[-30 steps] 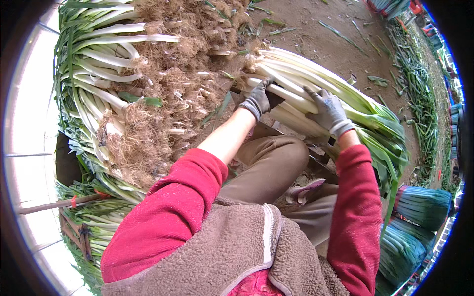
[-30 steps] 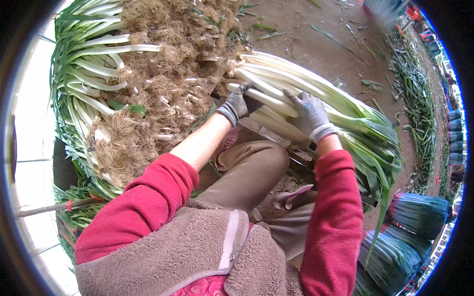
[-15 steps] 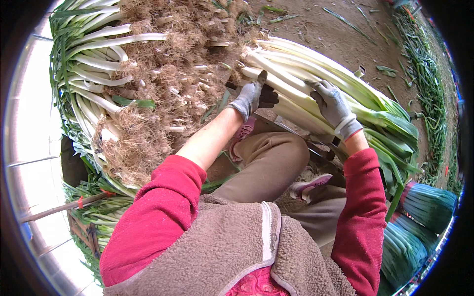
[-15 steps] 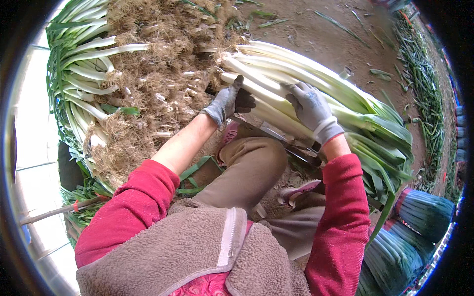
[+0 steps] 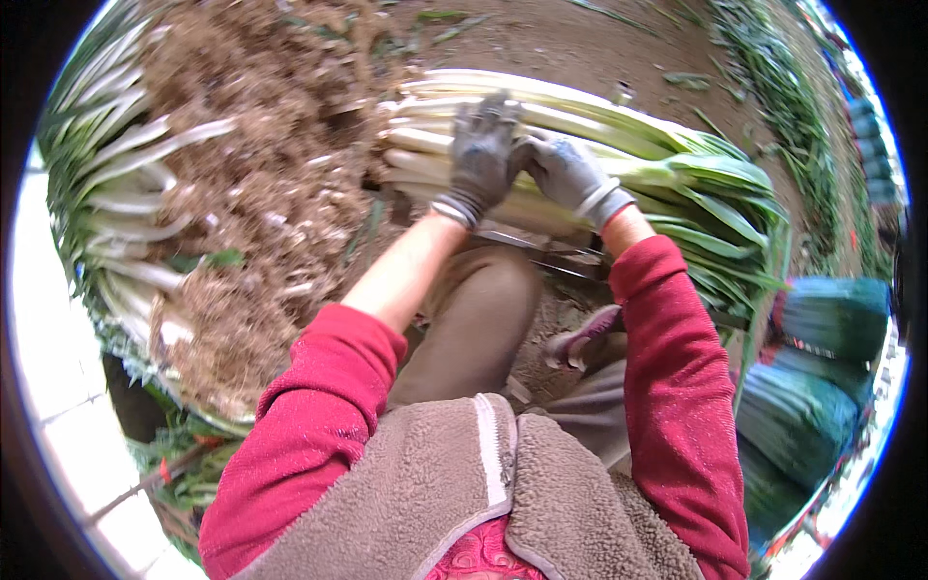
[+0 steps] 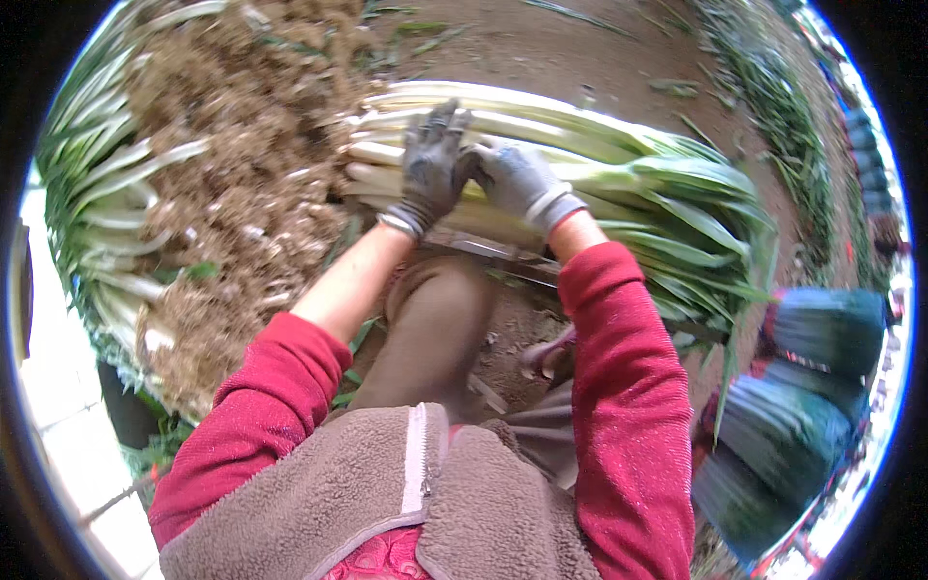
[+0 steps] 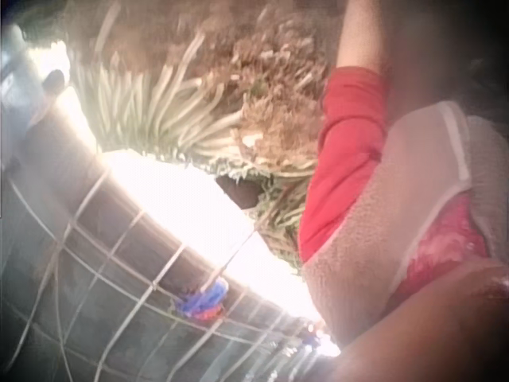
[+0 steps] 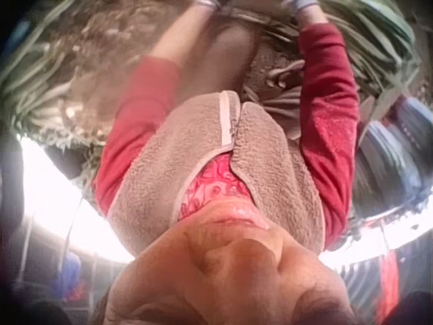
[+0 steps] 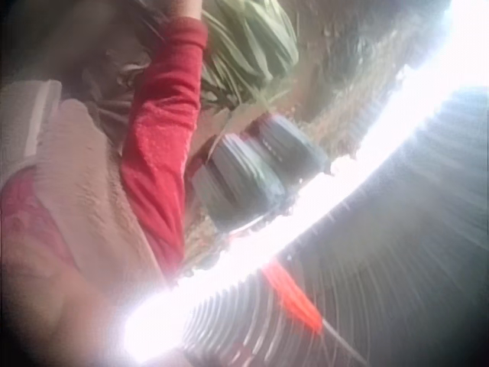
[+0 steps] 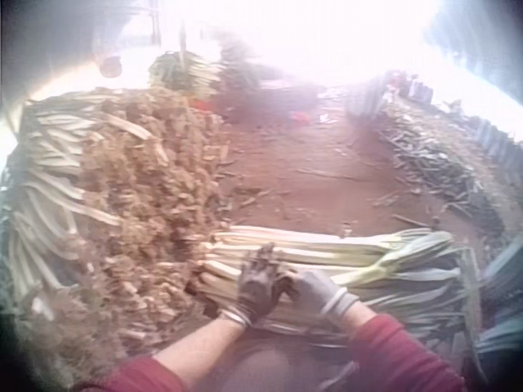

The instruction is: The person sits on the ground and repeatedly picks up bunches of long green vegetables, aligns them, and places them into a metal frame. The person then removes the bunches from the frame and sets them aside, repeating the cycle.

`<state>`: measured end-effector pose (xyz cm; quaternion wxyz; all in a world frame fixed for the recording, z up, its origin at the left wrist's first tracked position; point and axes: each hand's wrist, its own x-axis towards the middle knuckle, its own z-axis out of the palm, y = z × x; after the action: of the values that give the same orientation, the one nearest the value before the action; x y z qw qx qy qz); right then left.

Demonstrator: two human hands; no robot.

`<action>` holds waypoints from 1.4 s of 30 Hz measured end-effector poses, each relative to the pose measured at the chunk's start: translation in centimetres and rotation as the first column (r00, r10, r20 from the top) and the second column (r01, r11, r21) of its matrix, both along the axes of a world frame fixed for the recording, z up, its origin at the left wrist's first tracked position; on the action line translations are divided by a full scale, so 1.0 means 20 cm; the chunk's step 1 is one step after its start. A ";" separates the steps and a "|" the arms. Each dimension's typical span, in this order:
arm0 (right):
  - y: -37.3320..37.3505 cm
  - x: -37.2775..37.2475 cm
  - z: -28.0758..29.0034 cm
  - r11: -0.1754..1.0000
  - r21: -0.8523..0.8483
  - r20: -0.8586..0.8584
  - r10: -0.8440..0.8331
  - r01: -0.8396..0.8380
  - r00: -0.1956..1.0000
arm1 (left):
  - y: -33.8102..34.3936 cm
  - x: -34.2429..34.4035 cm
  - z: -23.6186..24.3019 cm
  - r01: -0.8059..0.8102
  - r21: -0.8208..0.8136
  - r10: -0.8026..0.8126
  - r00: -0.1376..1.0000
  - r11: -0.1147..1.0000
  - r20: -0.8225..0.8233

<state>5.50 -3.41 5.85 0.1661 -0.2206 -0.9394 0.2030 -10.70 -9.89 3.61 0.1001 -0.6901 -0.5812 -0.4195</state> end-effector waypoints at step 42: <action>-0.39 1.19 0.28 0.583 0.437 -0.228 -0.665 0.685 0.711 | 0.17 0.30 -0.03 -0.066 -0.366 -0.077 0.929 0.928 -0.363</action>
<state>29.25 -11.19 11.55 0.2994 -0.5064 -0.8002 -0.1166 -4.79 -6.55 3.11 0.0743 -0.7649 -0.6185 -0.1642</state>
